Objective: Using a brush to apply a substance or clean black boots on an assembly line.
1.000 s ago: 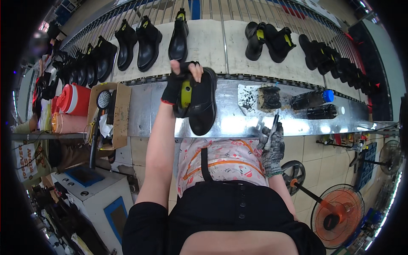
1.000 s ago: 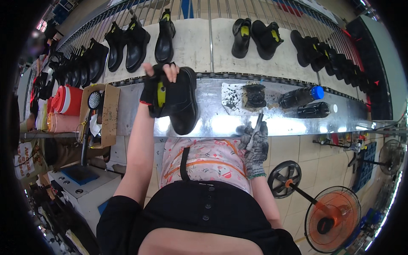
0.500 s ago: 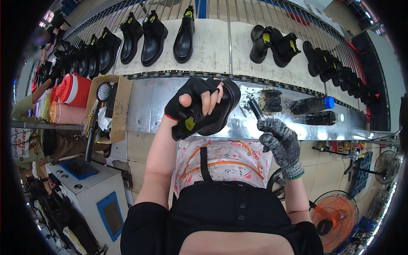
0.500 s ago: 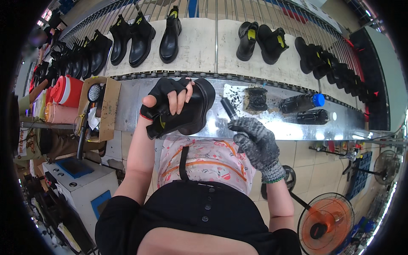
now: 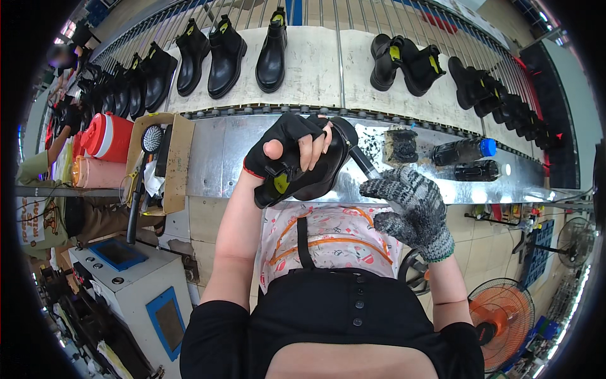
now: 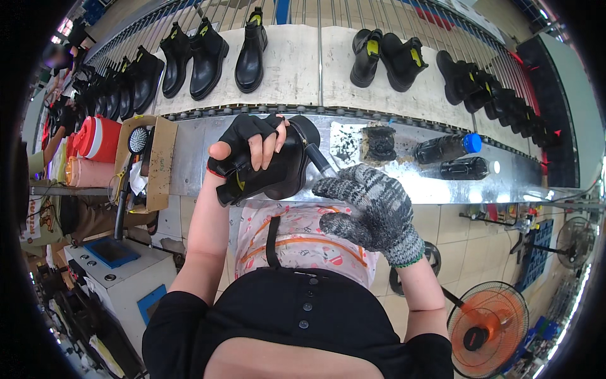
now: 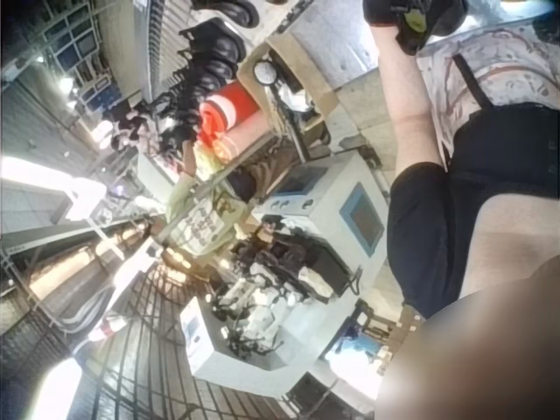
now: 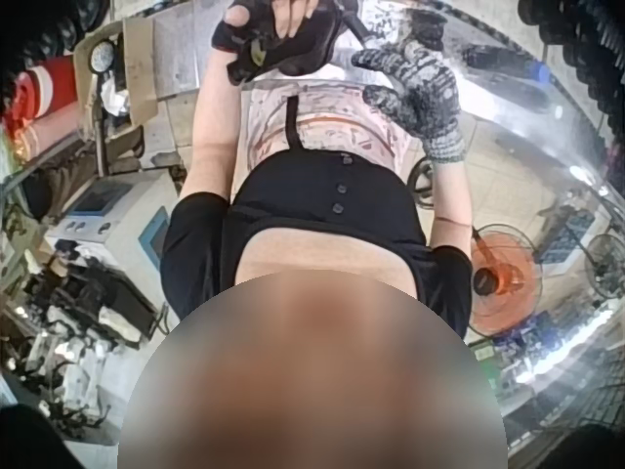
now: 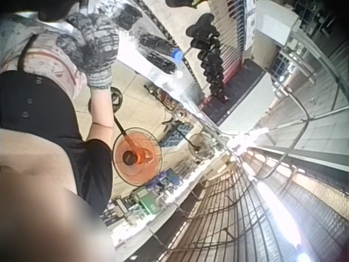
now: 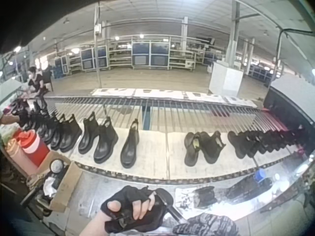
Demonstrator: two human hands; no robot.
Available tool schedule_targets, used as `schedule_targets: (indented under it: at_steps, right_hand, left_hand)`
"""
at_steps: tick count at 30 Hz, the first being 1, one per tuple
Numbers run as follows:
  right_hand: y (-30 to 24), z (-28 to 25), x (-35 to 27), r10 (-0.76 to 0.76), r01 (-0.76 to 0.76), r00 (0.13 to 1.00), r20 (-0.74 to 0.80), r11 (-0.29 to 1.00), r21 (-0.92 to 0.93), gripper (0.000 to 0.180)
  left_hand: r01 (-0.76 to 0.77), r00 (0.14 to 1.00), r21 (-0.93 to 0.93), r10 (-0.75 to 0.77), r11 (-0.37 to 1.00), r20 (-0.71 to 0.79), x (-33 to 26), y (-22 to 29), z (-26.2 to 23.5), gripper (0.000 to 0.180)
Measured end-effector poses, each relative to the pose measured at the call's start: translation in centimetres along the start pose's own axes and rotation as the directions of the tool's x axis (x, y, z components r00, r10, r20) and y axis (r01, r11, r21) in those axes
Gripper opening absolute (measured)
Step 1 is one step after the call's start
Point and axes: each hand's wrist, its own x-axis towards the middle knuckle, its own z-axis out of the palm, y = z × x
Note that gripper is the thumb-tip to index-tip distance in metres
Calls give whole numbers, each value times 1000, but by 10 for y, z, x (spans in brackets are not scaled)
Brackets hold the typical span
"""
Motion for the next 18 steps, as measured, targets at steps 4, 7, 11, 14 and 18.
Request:
schedule_targets:
  at_steps: [4,7,11,14,18]
  right_hand:
    - [4,4,2,-13,13,1000,-1,1000,-2,52]
    - [9,7,2,-5,7,999,39,999,-41,51]
    - [20,10,3,-26,31,997,73,998,-60,46]
    - [26,22,5,-60,59,997,40,998,39,45]
    - [33,52,14,-81,91,992,-101,991,96,42]
  left_hand:
    - [5,1000,-2,-5,1000,17,1,1,0,80]
    - [13,1000,-15,-13,1000,26,0,0,-2,80]
    - [19,1000,-33,-19,999,11,-1,-1,-6,80]
    - [-63,998,-99,61,993,-20,-5,-6,-17,80]
    - [-176,972,-242,130,954,-195,-9,-13,-27,78]
